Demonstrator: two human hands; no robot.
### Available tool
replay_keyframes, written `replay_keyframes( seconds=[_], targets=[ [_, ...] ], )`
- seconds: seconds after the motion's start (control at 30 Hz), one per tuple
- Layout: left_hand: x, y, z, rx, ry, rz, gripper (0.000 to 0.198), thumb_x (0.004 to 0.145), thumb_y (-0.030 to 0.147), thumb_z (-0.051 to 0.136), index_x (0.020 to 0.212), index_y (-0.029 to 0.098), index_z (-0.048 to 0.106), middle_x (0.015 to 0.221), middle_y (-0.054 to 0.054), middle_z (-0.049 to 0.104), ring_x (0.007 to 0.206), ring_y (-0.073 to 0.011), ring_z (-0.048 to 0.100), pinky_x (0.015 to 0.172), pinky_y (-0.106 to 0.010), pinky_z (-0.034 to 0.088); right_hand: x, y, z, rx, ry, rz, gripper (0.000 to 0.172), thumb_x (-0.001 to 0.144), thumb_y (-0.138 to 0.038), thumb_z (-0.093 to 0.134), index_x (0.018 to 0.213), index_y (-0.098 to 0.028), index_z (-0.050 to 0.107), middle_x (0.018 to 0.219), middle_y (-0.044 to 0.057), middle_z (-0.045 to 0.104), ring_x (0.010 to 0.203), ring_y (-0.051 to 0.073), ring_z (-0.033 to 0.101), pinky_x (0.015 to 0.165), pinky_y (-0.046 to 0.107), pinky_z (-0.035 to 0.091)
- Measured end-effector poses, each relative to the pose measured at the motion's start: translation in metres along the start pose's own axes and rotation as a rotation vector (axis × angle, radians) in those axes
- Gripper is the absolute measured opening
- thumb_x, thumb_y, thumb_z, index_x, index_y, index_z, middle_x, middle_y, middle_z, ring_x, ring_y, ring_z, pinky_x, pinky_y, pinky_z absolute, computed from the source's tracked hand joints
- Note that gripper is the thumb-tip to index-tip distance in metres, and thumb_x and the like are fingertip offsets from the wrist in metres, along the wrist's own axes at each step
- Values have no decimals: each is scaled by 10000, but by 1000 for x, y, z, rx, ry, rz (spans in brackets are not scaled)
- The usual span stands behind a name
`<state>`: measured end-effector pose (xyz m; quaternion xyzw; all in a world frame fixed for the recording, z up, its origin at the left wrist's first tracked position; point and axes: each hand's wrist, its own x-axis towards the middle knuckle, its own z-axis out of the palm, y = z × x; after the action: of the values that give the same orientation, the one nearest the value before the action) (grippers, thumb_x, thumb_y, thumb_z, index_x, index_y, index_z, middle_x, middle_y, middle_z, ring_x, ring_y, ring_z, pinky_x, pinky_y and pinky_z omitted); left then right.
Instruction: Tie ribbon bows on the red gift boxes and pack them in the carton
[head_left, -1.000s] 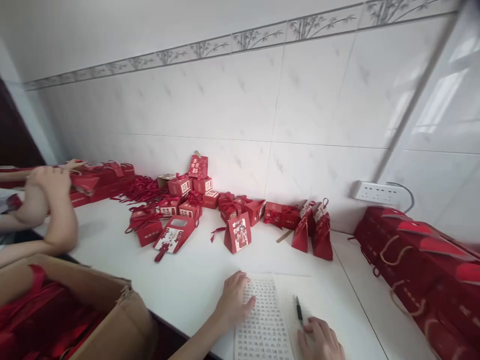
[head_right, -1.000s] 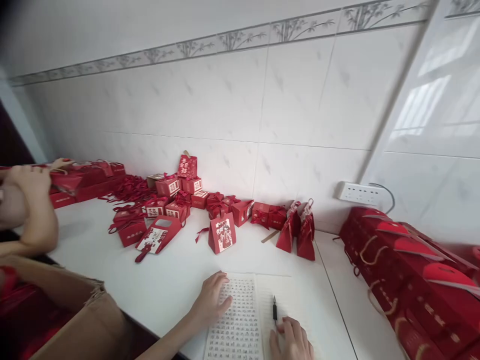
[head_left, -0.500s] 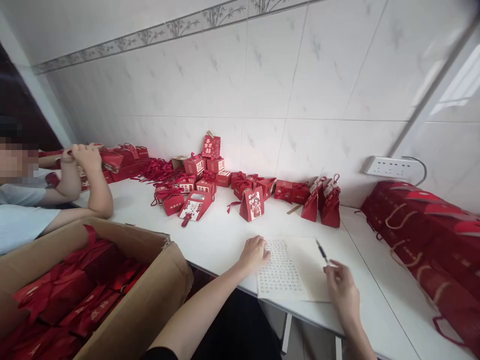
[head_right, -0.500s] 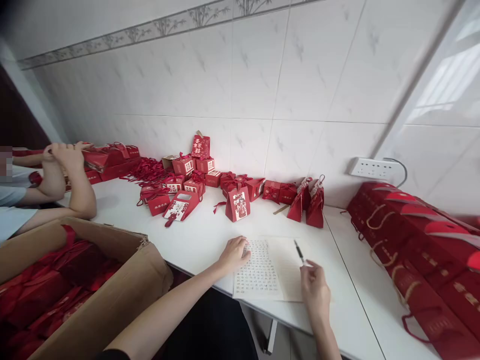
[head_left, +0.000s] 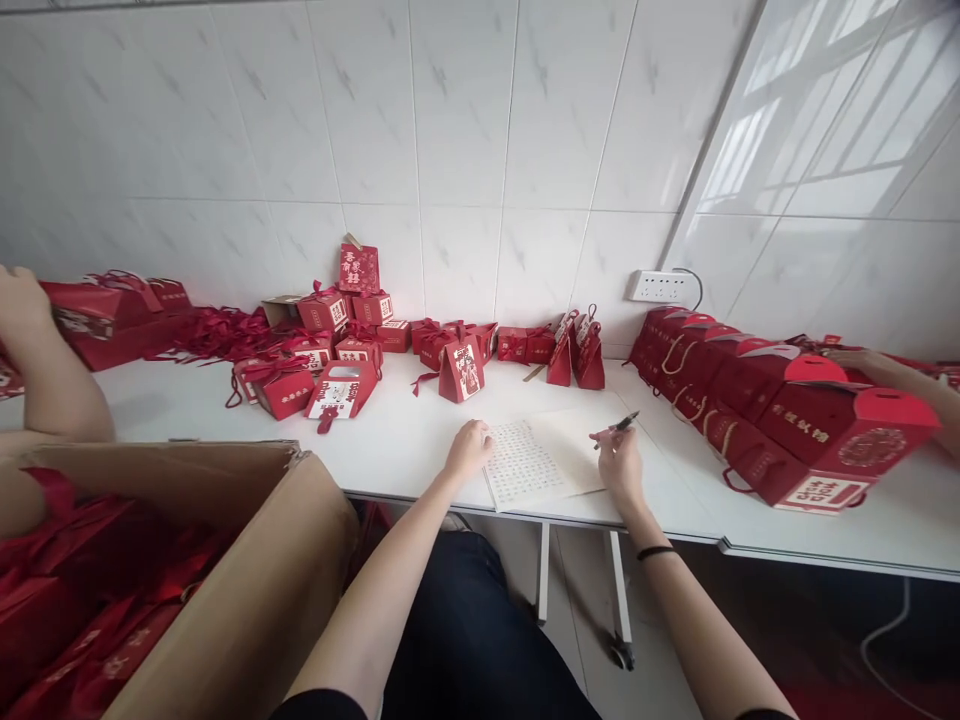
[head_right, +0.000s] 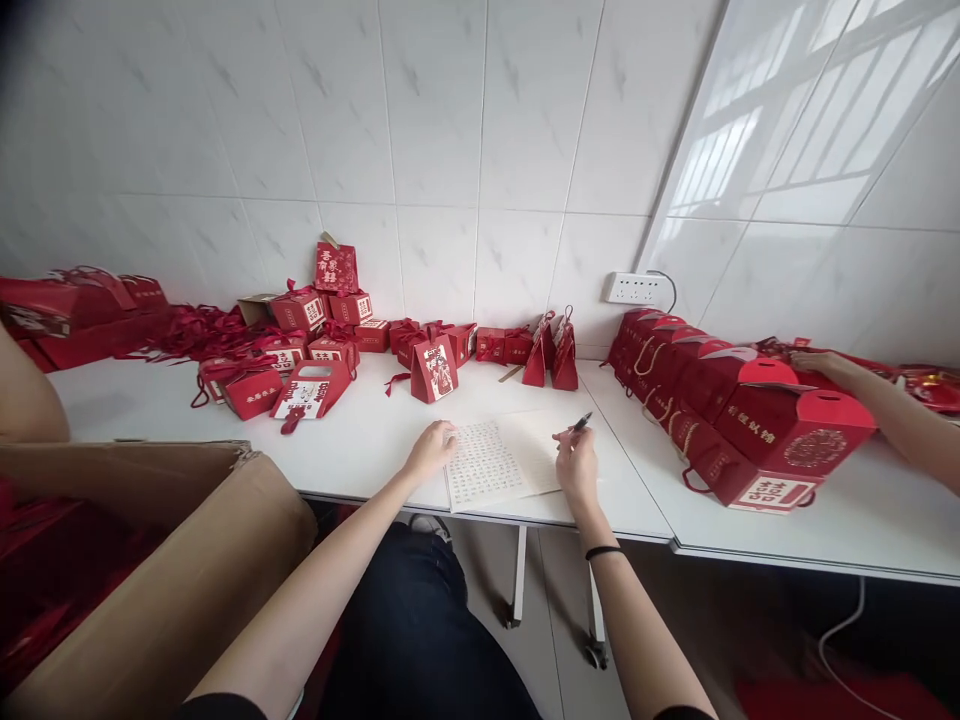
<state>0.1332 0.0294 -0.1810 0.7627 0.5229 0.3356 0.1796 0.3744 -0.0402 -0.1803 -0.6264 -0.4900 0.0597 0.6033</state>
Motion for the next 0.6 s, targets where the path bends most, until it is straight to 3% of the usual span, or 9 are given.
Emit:
replay_keyframes(
  seconds=[0.13, 0.33, 0.6],
  targets=[
    [5, -12, -4, -21, 83, -2, 200, 810, 129, 547, 1008, 113, 572, 1080, -103, 587, 1097, -225, 539, 971, -422, 420, 0, -4, 2, 29, 19, -7, 348, 791, -567, 389, 845, -228, 337, 837, 134, 657, 803, 265, 665, 692, 415, 515],
    [9, -34, -20, -67, 194, -97, 344, 731, 140, 533, 1074, 107, 517, 1097, -147, 544, 1227, -307, 428, 1051, -458, 328, -3, -10, 4, 80, -87, -9, 471, 735, -666, 488, 843, -222, 373, 835, 108, 654, 786, 262, 678, 641, 374, 547],
    [9, -34, -18, -219, 302, -246, 453, 711, 254, 564, 1131, 136, 445, 1182, -161, 512, 1240, -324, 433, 1039, -470, 343, -14, -16, -1, 123, -201, -26, 518, 748, -724, 508, 800, -216, 423, 761, 92, 658, 696, 252, 685, 588, 356, 576]
  ],
)
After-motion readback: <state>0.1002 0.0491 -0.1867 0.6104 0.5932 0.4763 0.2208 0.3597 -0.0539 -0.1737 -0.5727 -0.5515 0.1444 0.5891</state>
